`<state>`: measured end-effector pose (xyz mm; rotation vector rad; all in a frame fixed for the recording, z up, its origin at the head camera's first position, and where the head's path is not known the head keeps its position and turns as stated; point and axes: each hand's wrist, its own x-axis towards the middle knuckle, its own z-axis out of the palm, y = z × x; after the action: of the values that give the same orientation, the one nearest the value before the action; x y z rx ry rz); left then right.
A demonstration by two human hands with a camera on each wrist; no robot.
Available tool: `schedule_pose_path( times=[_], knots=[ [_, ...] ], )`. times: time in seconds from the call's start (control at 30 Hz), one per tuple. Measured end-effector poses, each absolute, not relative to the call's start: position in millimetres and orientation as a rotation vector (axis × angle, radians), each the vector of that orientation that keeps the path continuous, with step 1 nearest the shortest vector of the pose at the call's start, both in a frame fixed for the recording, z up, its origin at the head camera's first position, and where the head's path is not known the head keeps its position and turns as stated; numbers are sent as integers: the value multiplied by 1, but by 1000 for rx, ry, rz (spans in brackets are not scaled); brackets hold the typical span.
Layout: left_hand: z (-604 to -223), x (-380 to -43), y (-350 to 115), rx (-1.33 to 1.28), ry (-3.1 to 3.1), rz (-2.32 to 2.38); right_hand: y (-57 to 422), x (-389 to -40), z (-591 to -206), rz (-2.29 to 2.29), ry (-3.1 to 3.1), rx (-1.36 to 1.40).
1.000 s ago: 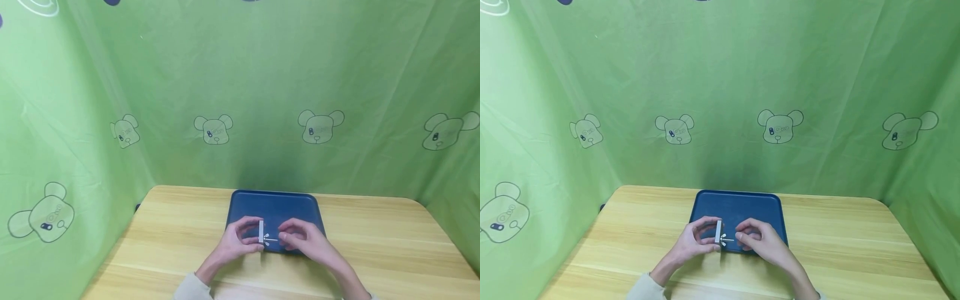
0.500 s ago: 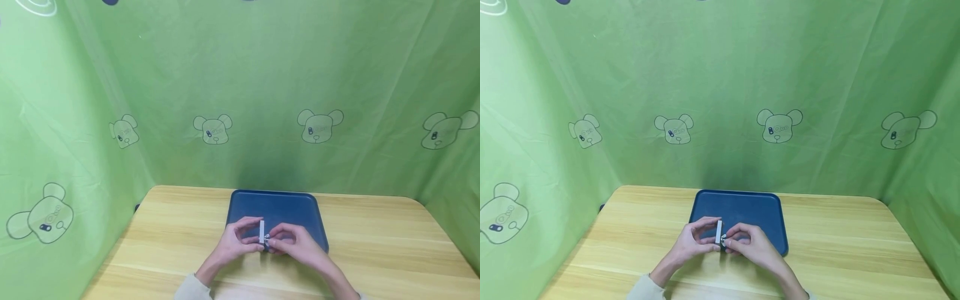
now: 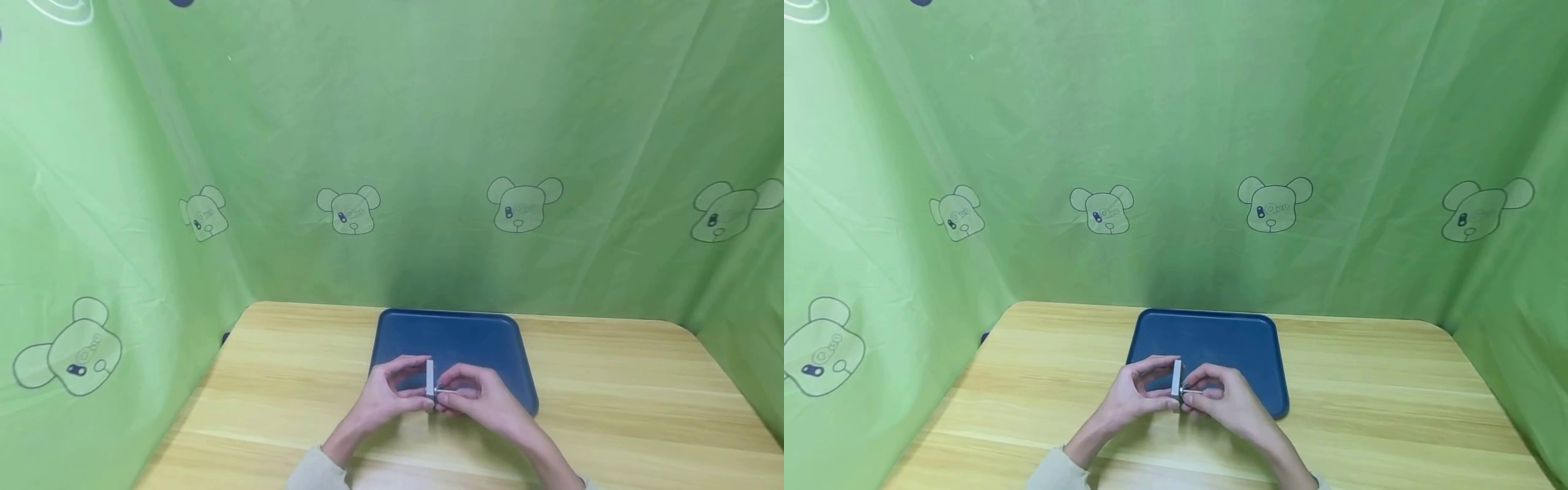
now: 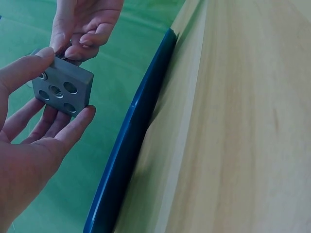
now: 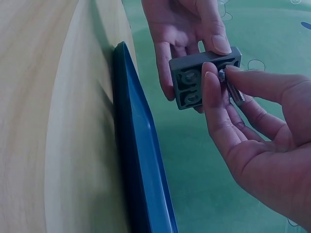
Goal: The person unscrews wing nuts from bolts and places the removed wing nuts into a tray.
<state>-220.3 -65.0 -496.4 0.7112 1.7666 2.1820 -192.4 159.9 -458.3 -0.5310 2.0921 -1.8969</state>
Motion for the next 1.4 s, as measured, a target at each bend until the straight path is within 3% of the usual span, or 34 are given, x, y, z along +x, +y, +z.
schedule_pose_path(
  times=[1.4],
  knots=[
    [-493, -220, -66, 716, 1745, 2195, 161, -192, -456, -1852, 2229, -521]
  ],
)
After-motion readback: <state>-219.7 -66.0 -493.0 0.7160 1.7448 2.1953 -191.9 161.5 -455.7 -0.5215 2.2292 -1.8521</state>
